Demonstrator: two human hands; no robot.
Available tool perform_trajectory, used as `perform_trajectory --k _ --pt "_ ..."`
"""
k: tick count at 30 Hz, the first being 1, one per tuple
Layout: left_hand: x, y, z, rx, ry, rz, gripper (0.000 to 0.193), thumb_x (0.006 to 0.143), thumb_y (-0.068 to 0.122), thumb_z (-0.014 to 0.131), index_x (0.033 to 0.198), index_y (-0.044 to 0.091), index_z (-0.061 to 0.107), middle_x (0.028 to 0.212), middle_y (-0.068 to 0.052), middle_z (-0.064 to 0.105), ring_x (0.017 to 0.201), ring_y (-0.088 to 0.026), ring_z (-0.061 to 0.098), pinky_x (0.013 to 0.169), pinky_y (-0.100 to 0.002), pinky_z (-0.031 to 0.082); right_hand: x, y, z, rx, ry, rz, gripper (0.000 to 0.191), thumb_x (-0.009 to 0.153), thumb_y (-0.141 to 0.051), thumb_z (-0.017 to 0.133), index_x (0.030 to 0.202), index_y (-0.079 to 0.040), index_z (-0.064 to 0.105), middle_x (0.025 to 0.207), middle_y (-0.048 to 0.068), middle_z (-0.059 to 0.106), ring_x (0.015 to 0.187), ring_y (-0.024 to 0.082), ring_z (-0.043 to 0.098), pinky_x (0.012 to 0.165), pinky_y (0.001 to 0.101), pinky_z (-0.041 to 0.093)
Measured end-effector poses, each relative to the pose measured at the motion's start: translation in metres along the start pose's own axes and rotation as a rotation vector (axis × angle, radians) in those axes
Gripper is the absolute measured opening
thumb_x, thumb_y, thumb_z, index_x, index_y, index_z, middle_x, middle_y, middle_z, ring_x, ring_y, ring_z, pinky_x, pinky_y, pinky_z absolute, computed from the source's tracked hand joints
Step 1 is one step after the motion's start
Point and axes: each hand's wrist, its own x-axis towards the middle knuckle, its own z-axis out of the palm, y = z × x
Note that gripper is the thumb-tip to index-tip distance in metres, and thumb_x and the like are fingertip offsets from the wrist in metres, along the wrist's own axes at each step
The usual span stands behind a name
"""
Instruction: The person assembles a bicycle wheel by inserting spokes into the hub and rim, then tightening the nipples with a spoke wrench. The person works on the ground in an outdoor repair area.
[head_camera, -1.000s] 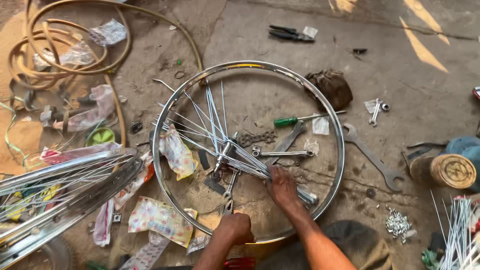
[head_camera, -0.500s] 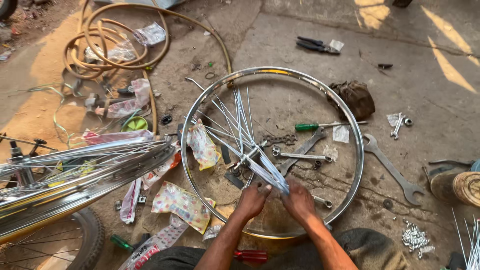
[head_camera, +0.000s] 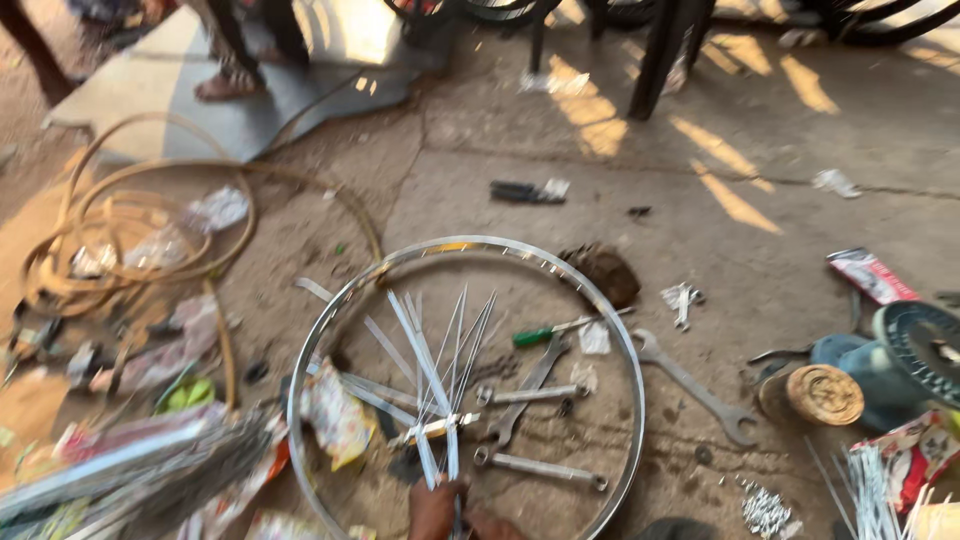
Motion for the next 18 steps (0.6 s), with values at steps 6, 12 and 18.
perform_trajectory --k 6,12,18 --pt "0.008 0.006 0.004 -0.35 -0.197 -0.221 0.015 0.07 0.005 0.083 0.071 -0.009 0.078 0.065 -0.016 0.073 0.054 -0.025 0.067 0.049 -0.037 0.05 0.018 0.029 -0.044 0.017 0.023 -0.314 0.039 0.094 -0.034 0.075 0.126 -0.011 0.074 0.105 0.014 0.074 0.09 0.024 0.069 0.078 0.0399 0.055" --pt "-0.024 -0.006 0.007 -0.614 -0.24 -0.373 0.01 0.081 0.006 0.073 0.081 -0.001 0.066 0.055 -0.007 0.055 0.039 -0.017 0.051 0.035 -0.032 0.04 -0.006 0.02 -0.063 0.452 -0.241 0.164 0.057 0.091 -0.062 0.057 0.106 -0.008 0.069 0.087 0.011 0.071 0.075 0.017 0.068 0.066 0.0346 0.057" --pt "-0.054 0.023 0.003 -0.727 -0.249 -0.352 0.011 0.081 0.001 0.07 0.085 0.0 0.059 0.056 -0.004 0.053 0.039 -0.014 0.052 0.033 -0.031 0.045 0.002 -0.003 -0.071 0.386 -0.035 0.254 0.073 0.086 -0.079 0.045 0.095 -0.009 0.065 0.083 0.009 0.063 0.075 0.02 0.064 0.064 0.0367 0.057"
